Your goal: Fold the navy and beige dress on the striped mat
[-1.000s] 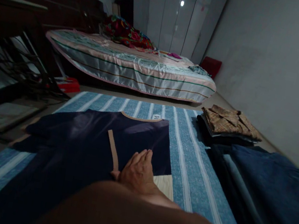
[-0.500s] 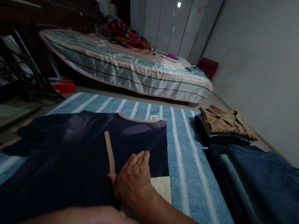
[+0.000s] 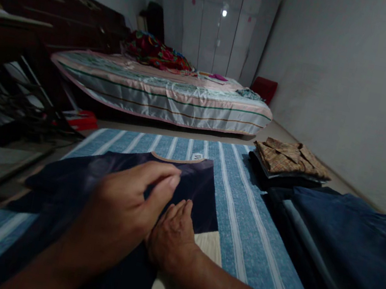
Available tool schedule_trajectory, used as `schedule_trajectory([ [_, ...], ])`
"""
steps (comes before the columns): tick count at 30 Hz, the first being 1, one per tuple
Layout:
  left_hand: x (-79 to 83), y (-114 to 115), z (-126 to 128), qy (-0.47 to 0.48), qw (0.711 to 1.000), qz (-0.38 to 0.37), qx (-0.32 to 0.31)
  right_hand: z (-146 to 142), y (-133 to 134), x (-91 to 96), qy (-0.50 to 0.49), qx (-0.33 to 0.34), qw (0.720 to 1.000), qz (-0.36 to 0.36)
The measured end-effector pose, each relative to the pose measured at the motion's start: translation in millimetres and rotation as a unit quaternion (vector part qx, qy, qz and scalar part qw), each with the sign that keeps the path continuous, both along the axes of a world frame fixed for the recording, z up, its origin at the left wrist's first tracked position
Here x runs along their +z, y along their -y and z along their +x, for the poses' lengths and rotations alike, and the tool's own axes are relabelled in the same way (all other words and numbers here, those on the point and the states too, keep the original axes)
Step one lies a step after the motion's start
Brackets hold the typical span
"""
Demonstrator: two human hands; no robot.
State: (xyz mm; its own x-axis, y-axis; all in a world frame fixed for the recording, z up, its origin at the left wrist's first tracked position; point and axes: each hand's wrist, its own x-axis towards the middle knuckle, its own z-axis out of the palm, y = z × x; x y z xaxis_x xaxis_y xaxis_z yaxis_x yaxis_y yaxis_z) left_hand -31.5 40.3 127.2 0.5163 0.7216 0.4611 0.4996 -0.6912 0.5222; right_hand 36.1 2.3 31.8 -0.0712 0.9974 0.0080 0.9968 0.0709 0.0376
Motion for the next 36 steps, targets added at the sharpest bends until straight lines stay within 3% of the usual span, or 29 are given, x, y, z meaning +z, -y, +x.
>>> schedule_trajectory([
  [3, -36.7, -37, 13, -0.093, 0.995, 0.003, -0.035, -1, 4, 5.1, -0.004, -0.022, 1.0, -0.001],
  [7, -93.3, -78, 21, -0.269, 0.962, -0.026, -0.046, 0, 7, 7.8, -0.015, -0.005, 0.999, -0.031],
  [10, -111.0, -82, 21, -0.334, 0.941, -0.048, -0.031, -1, 8, 4.3, -0.019, -0.013, 1.0, -0.006],
  [15, -108.7, -74, 23, -0.375, 0.924, -0.076, -0.007, -1, 8, 2.0, 0.006, -0.016, 1.0, -0.014],
  [23, -111.2, -77, 24, -0.378, 0.922, -0.083, -0.015, -1, 11, 5.2, 0.024, -0.015, 1.0, -0.013],
  [28, -104.2, -79, 20, -0.383, 0.918, -0.098, -0.019, -3, 12, 7.3, 0.017, -0.02, 1.0, -0.014],
  [36, -101.4, -85, -6, -0.397, 0.91, -0.101, 0.065, -2, 13, -0.5, 0.014, -0.01, 1.0, 0.025],
])
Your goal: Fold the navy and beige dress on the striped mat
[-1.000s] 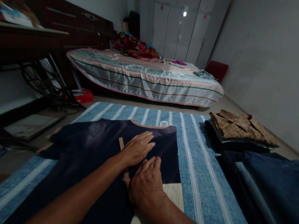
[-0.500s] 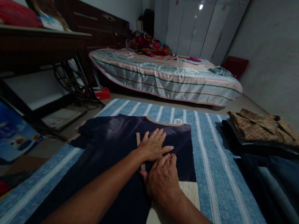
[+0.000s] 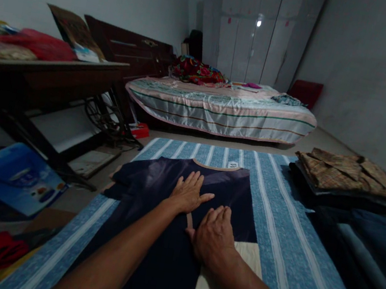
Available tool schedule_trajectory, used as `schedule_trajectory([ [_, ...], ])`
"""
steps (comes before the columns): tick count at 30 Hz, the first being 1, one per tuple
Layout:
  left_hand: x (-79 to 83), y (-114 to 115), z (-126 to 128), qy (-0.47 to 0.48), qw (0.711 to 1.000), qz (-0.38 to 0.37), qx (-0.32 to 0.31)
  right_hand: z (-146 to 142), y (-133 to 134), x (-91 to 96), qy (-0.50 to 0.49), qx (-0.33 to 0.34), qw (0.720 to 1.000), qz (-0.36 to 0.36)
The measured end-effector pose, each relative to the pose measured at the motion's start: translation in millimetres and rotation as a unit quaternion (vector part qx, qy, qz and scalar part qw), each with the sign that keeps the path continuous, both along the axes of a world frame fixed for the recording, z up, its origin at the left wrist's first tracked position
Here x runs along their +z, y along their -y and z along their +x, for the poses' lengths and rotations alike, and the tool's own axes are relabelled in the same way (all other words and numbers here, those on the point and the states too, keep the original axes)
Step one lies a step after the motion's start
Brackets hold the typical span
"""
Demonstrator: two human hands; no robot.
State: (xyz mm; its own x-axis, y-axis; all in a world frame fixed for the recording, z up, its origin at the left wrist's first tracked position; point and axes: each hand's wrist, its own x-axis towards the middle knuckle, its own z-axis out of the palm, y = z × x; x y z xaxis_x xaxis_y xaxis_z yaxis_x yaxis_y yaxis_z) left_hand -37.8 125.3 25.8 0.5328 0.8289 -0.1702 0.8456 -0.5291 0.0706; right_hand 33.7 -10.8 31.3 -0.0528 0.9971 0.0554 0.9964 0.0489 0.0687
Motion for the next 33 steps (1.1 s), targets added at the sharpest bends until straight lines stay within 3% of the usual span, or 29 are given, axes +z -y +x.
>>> schedule_trajectory([
  [5, -3.0, 0, -3, 0.003, 1.0, 0.0, -0.005, 1, 0, 1.7, 0.007, -0.002, 1.0, -0.018],
  [10, 6.8, 1, 8, 0.003, 1.0, 0.008, -0.006, 0, 0, 6.9, 0.004, -0.001, 0.999, -0.046],
  [14, 10.6, 1, 32, 0.041, 0.991, 0.012, -0.125, 0, -1, 6.5, 0.011, -0.001, 0.999, -0.053],
  [16, 6.2, -1, 43, 0.039, 0.986, -0.006, -0.161, 0, -1, 4.3, 0.018, -0.001, 0.999, -0.051],
  [22, -12.5, -11, 53, 0.038, 0.988, -0.022, -0.148, 0, -2, -2.5, 0.035, -0.002, 0.999, -0.026],
  [29, -0.2, -12, 37, 0.04, 0.987, -0.034, -0.153, -1, 1, 3.7, 0.032, 0.005, 0.998, -0.045],
  [33, 3.2, -12, 7, 0.03, 0.995, 0.007, -0.095, -1, 3, 5.2, 0.03, 0.007, 0.998, -0.052],
])
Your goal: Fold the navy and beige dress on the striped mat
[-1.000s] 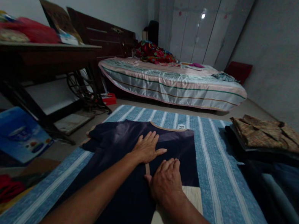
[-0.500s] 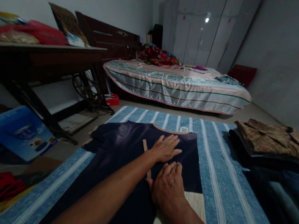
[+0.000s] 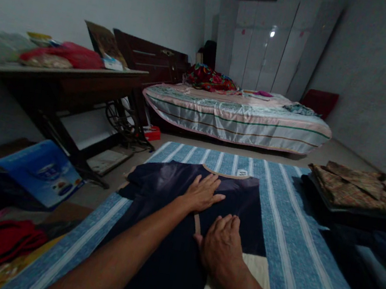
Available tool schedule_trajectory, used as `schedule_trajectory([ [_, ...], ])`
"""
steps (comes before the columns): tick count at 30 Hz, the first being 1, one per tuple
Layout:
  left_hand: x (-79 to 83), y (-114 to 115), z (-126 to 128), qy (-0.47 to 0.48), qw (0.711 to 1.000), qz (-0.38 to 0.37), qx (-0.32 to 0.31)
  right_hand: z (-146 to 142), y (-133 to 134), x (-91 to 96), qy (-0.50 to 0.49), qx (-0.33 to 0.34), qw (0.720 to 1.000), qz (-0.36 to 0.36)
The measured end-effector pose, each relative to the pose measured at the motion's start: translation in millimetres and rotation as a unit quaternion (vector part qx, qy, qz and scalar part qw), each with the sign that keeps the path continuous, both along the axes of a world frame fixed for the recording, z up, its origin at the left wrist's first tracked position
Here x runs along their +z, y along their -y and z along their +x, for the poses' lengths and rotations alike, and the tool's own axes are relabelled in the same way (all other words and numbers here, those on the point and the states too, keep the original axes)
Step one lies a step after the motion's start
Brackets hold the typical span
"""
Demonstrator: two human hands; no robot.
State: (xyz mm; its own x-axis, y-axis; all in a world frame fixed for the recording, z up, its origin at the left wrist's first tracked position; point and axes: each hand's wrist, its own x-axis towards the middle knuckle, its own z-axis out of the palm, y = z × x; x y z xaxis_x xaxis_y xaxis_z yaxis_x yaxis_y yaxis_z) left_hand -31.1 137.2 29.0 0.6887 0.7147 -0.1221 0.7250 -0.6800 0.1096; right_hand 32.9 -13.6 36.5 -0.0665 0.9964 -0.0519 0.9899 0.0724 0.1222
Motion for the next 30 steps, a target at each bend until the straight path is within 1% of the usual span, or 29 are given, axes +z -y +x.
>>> schedule_trajectory([
  [3, -4.0, -3, -16, -0.013, 0.999, -0.009, 0.037, 1, 0, -0.2, -0.001, 0.001, 1.0, 0.0],
  [7, -5.4, -5, -18, -0.019, 0.999, -0.017, 0.038, 1, -2, -1.2, -0.004, -0.001, 1.0, 0.004],
  [10, -2.3, 2, -16, -0.017, 0.998, -0.01, 0.053, 0, -2, -3.1, 0.001, -0.002, 1.0, 0.002],
  [14, -3.2, 20, -18, -0.006, 0.998, 0.03, 0.058, 0, -3, -7.2, -0.002, -0.002, 1.0, 0.021],
  [18, -7.3, 26, -21, -0.017, 0.996, 0.011, 0.082, 0, -2, -9.7, -0.023, -0.006, 0.999, 0.047],
  [22, -2.4, 25, -21, -0.023, 0.996, -0.002, 0.086, -1, -1, -9.5, -0.022, -0.007, 0.998, 0.062],
  [24, 2.4, 30, -20, -0.02, 0.996, 0.009, 0.084, -5, 1, -8.5, -0.024, 0.003, 0.997, 0.07],
  [27, 6.0, 41, -19, -0.002, 0.998, 0.032, 0.054, -11, 4, -6.6, -0.032, 0.042, 0.995, 0.088],
  [30, 2.5, 49, -19, -0.008, 0.999, 0.014, 0.029, -15, 7, -6.2, -0.03, 0.067, 0.991, 0.111],
])
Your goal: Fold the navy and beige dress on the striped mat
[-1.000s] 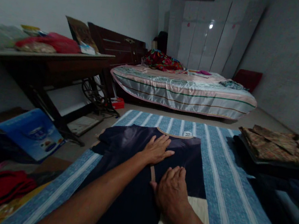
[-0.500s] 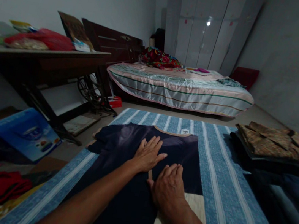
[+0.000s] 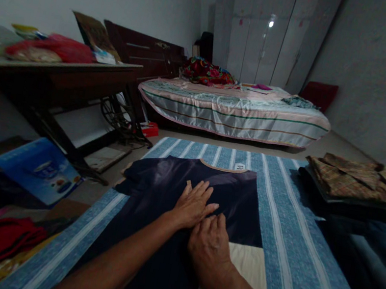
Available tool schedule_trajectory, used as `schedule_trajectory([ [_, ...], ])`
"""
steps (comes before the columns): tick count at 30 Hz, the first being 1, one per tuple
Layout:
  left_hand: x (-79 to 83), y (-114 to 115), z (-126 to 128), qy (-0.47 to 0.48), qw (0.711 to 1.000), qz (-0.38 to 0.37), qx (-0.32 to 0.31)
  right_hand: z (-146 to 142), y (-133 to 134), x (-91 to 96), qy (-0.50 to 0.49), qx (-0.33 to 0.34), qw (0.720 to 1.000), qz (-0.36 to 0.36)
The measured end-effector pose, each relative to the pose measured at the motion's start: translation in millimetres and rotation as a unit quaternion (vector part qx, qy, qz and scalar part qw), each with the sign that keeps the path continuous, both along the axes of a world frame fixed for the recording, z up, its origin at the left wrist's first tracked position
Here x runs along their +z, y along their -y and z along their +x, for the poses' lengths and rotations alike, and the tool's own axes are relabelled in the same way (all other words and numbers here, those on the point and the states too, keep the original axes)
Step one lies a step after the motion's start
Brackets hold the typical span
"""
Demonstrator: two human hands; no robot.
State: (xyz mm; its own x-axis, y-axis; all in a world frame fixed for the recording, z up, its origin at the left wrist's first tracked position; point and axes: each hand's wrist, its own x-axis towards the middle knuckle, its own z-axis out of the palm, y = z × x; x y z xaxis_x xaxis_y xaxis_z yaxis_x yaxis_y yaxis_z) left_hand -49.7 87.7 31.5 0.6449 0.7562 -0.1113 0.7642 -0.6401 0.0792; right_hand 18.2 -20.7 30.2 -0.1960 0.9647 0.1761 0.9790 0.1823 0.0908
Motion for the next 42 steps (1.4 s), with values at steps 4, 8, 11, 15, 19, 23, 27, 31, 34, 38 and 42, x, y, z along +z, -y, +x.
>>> schedule_trajectory([
  [4, -5.6, 0, 0, -0.009, 1.0, -0.02, 0.0, -3, 1, -5.1, -0.012, 0.015, 0.999, 0.044],
  [8, -1.1, 1, 2, -0.001, 1.0, -0.028, 0.007, -4, 1, -12.0, -0.049, 0.031, 0.995, 0.079],
  [11, 3.1, 4, 4, 0.006, 1.0, -0.024, 0.01, 4, -1, -9.5, -0.082, 0.087, 0.985, 0.123],
  [15, -0.3, 7, 2, 0.007, 0.999, -0.032, -0.006, 30, -7, 8.2, -0.196, 0.255, 0.928, 0.189],
  [19, -6.6, 17, -1, 0.012, 0.997, -0.036, -0.061, 58, -19, 16.0, -0.314, 0.185, 0.904, 0.224],
  [23, -5.2, 29, 3, 0.001, 0.998, -0.028, -0.05, 73, -32, -3.3, -0.357, 0.066, 0.906, 0.22],
  [27, -2.7, 33, 9, -0.004, 0.999, -0.033, 0.001, 77, -40, -24.6, -0.366, 0.056, 0.914, 0.167],
  [31, -6.2, 33, 11, 0.001, 0.998, -0.01, 0.059, 76, -45, -34.3, -0.321, 0.026, 0.938, 0.128],
  [34, -9.2, 33, 10, 0.002, 0.997, 0.0, 0.081, 76, -46, -37.0, -0.29, -0.004, 0.955, 0.067],
  [38, -8.1, 34, 11, 0.016, 0.997, -0.01, 0.081, 80, -47, -40.8, -0.29, -0.006, 0.956, 0.029],
  [42, -5.7, 36, 11, 0.033, 0.995, -0.033, 0.091, 87, -52, -41.9, -0.329, 0.008, 0.944, 0.02],
])
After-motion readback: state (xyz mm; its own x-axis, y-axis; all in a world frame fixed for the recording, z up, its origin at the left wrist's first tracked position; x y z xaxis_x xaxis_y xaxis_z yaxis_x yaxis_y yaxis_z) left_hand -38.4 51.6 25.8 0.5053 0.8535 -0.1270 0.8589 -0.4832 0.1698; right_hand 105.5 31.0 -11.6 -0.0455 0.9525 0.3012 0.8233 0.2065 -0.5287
